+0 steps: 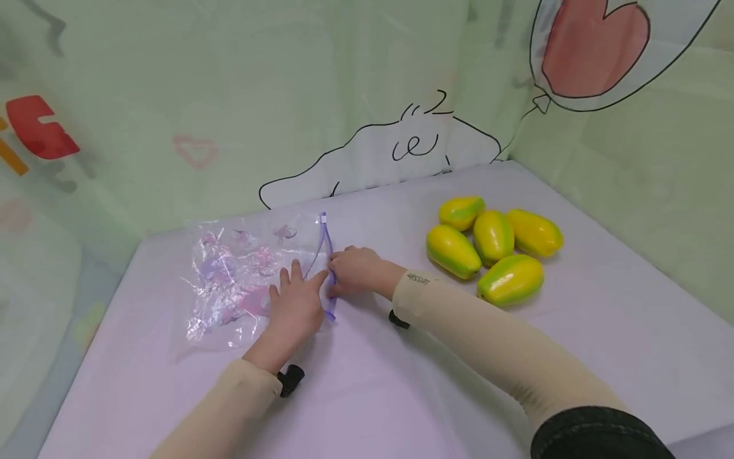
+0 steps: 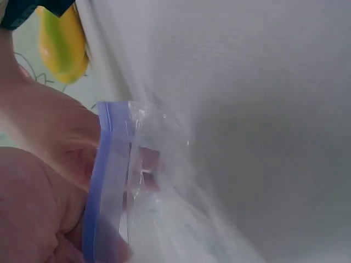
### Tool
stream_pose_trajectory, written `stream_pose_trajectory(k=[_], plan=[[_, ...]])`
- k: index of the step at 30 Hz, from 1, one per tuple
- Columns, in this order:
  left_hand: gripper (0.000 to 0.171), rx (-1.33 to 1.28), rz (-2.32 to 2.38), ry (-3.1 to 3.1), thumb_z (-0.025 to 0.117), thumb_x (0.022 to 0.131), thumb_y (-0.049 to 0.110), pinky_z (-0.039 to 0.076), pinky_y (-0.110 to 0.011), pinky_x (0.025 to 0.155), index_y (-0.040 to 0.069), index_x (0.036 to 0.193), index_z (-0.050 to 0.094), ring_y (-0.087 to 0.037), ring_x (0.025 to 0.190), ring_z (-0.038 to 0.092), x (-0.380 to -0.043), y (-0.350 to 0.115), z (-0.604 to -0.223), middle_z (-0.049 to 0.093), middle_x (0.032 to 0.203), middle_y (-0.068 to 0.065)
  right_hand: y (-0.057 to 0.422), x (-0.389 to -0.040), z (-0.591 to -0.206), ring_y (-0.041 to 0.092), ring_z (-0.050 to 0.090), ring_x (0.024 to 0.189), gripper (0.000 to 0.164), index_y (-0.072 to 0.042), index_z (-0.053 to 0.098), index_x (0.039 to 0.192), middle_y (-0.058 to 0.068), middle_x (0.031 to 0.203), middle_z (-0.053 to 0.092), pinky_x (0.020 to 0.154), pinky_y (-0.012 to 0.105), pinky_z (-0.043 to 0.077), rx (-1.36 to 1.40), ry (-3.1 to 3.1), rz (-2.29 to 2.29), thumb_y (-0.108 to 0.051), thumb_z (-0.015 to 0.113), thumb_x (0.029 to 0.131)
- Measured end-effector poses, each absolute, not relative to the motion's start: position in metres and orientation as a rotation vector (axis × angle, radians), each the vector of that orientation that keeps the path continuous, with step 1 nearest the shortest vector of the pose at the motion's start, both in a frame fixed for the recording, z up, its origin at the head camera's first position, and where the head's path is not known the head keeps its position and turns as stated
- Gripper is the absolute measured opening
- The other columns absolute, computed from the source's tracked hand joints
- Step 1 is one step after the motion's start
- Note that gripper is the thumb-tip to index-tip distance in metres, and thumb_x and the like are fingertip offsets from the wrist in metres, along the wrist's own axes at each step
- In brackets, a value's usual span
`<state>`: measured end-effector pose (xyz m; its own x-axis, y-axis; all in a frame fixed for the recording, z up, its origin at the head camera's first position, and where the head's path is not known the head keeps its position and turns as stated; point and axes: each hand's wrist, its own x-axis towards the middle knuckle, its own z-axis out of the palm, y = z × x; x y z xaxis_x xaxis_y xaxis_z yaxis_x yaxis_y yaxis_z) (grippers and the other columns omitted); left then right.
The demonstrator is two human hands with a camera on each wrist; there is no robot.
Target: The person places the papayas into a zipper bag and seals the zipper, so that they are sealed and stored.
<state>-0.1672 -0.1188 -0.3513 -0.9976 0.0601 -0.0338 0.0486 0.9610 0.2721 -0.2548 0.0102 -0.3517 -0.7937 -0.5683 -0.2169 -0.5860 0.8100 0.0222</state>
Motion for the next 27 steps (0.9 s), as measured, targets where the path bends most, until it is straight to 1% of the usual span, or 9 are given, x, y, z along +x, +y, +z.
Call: stream_pose_trajectory(k=[2,4,6,7,11,14,18,22,27], plan=[[0.046,0.036,0.402,3.051,0.053,0.093,0.007,0.028,-0.074,0.116,0.002,0.138,0.060,-0.057,0.148,0.028,-0.169,-0.118,-0.354,0.030,0.159,-0.037,0.010,-0.255,-0.352,0.034,0.057,0.133,0.060,-0.011,0.065,0.135,0.004,0.154,0.054,0.101,0.050,0.056,-0.901,2.786,0.142,-0.055,0.067,0.094],[0.040,-0.011,0.387,3.033,0.054,0.093,0.009,0.032,-0.072,0.114,-0.007,0.128,0.063,-0.054,0.146,0.034,-0.171,-0.119,-0.358,0.036,0.154,-0.037,0.009,-0.255,-0.353,0.034,0.057,0.133,0.061,-0.011,0.064,0.136,0.004,0.155,0.052,0.101,0.049,0.056,-0.898,2.774,0.150,-0.056,0.066,0.094],[0.038,-0.050,0.396,3.015,0.055,0.094,0.013,0.040,-0.071,0.109,-0.012,0.122,0.062,-0.050,0.140,0.041,-0.172,-0.121,-0.361,0.044,0.146,-0.035,0.009,-0.256,-0.354,0.035,0.056,0.136,0.063,-0.012,0.062,0.139,0.004,0.158,0.050,0.103,0.050,0.056,-0.897,2.770,0.166,-0.057,0.066,0.094],[0.039,-0.060,0.406,3.008,0.057,0.095,0.015,0.044,-0.069,0.107,-0.013,0.122,0.062,-0.048,0.137,0.044,-0.172,-0.123,-0.362,0.047,0.142,-0.035,0.008,-0.256,-0.355,0.035,0.055,0.136,0.064,-0.012,0.062,0.140,0.005,0.158,0.049,0.104,0.050,0.055,-0.901,2.767,0.176,-0.057,0.065,0.094],[0.044,-0.031,0.456,3.006,0.065,0.096,0.023,0.053,-0.061,0.099,-0.013,0.121,0.062,-0.044,0.124,0.052,-0.174,-0.128,-0.365,0.055,0.128,-0.031,0.009,-0.257,-0.354,0.036,0.053,0.139,0.067,-0.011,0.058,0.143,0.006,0.160,0.046,0.107,0.050,0.053,-0.906,2.766,0.185,-0.056,0.064,0.095],[0.046,0.021,0.472,3.017,0.071,0.093,0.028,0.055,-0.055,0.096,-0.011,0.116,0.065,-0.042,0.114,0.058,-0.174,-0.131,-0.365,0.059,0.118,-0.028,0.010,-0.257,-0.354,0.036,0.051,0.141,0.069,-0.010,0.055,0.146,0.007,0.162,0.043,0.109,0.050,0.051,-0.913,2.754,0.165,-0.056,0.064,0.095],[0.044,0.045,0.483,3.023,0.077,0.090,0.031,0.056,-0.053,0.089,-0.007,0.110,0.069,-0.040,0.104,0.063,-0.173,-0.134,-0.364,0.063,0.107,-0.024,0.013,-0.256,-0.353,0.036,0.050,0.142,0.070,-0.009,0.053,0.148,0.009,0.162,0.043,0.112,0.049,0.049,-0.942,2.750,0.143,-0.055,0.064,0.096],[0.042,0.026,0.484,3.034,0.080,0.088,0.032,0.057,-0.051,0.084,-0.003,0.108,0.071,-0.040,0.100,0.066,-0.174,-0.136,-0.364,0.066,0.105,-0.024,0.014,-0.256,-0.352,0.035,0.049,0.143,0.070,-0.008,0.052,0.148,0.009,0.162,0.043,0.114,0.047,0.048,-0.967,2.748,0.123,-0.053,0.063,0.097],[0.036,0.012,0.532,3.040,0.082,0.085,0.031,0.057,-0.051,0.082,-0.001,0.097,0.071,-0.040,0.098,0.067,-0.176,-0.136,-0.363,0.067,0.102,-0.024,0.013,-0.257,-0.350,0.034,0.047,0.145,0.072,-0.008,0.049,0.151,0.009,0.163,0.042,0.115,0.048,0.047,-0.925,2.734,0.123,-0.053,0.064,0.097]])
